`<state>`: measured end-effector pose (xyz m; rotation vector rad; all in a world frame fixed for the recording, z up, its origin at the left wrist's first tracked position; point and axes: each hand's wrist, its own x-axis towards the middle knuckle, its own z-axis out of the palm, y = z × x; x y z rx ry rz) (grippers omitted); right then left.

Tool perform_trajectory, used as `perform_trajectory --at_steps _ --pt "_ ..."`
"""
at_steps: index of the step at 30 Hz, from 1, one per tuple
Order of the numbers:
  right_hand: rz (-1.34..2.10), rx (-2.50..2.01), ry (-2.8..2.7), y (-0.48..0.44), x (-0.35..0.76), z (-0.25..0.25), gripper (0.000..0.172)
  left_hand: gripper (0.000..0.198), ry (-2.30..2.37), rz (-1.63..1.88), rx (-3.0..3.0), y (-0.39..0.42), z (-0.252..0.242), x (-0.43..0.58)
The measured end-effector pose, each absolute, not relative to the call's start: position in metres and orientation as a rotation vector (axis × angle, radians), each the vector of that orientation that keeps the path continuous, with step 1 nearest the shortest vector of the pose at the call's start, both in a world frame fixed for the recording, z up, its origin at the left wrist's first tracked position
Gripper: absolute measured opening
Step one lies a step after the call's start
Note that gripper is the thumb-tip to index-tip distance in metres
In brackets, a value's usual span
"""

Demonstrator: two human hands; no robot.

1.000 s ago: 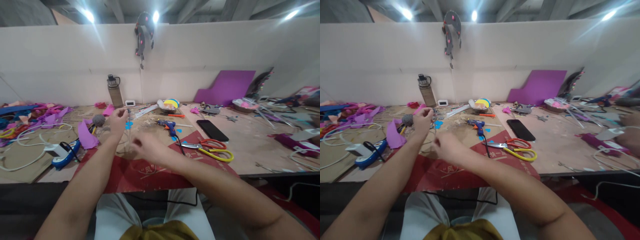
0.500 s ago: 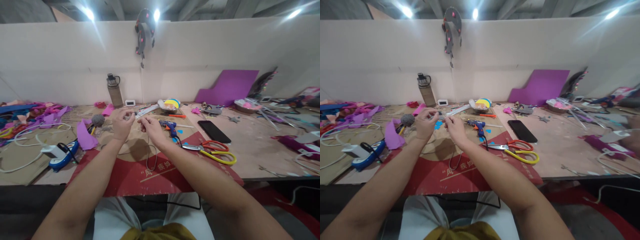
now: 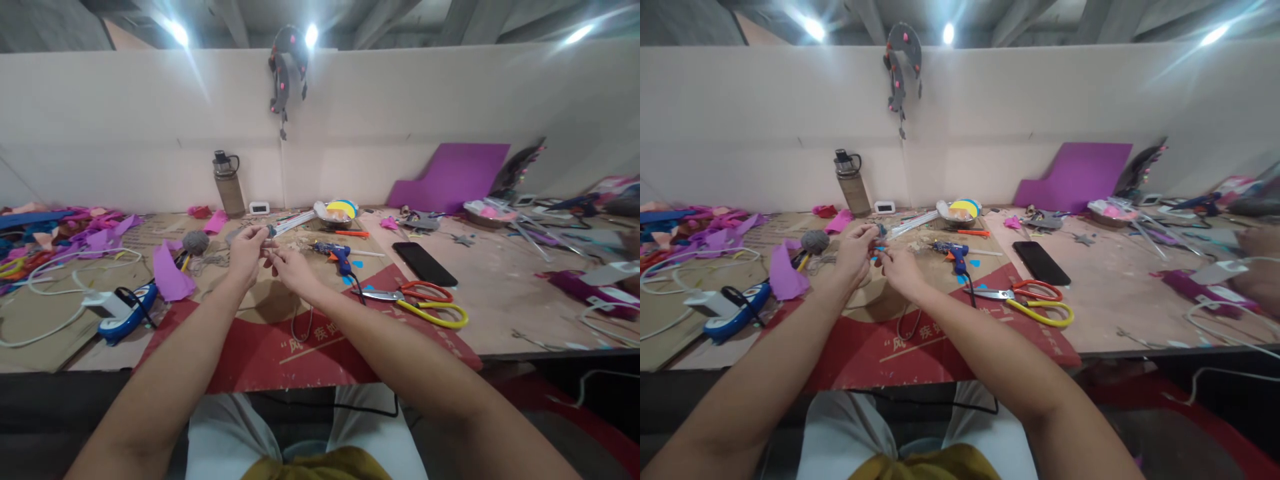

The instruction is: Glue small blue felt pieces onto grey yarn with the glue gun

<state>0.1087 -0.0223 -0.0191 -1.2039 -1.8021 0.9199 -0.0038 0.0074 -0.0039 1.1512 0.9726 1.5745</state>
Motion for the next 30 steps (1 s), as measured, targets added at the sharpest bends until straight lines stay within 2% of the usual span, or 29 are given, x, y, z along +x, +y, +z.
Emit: perform_trajectory --at_steps 4,11,14,19,24,30 --pt "0.719 -1.221 -1.968 -0.03 0.109 -0.014 0.036 0.024 0.992 1.504 1.059 0.007 -0.002 -0.005" --pt "0.652 -1.337 -2.049 -0.029 0.115 -0.013 0.035 0.019 0.953 1.557 1.122 0.01 -0.002 -0.004" --pt "0.504 -1.341 -2.143 -0.031 0.121 -0.009 0.037 0.017 0.987 1.595 1.233 0.011 -0.004 -0.004" --pt "0.279 -1.273 -1.969 -0.03 0.139 0.006 0.023 0.017 1.012 1.581 1.279 0.011 -0.007 -0.004" --pt "0.281 -1.173 -1.748 -0.015 0.149 0.01 0.014 0.017 0.959 1.543 1.192 0.01 -0.005 -0.001" --pt "0.409 -1.194 -2.177 -0.045 0.154 0.009 0.018 0.015 1.127 1.543 1.352 0.011 -0.007 -0.004"
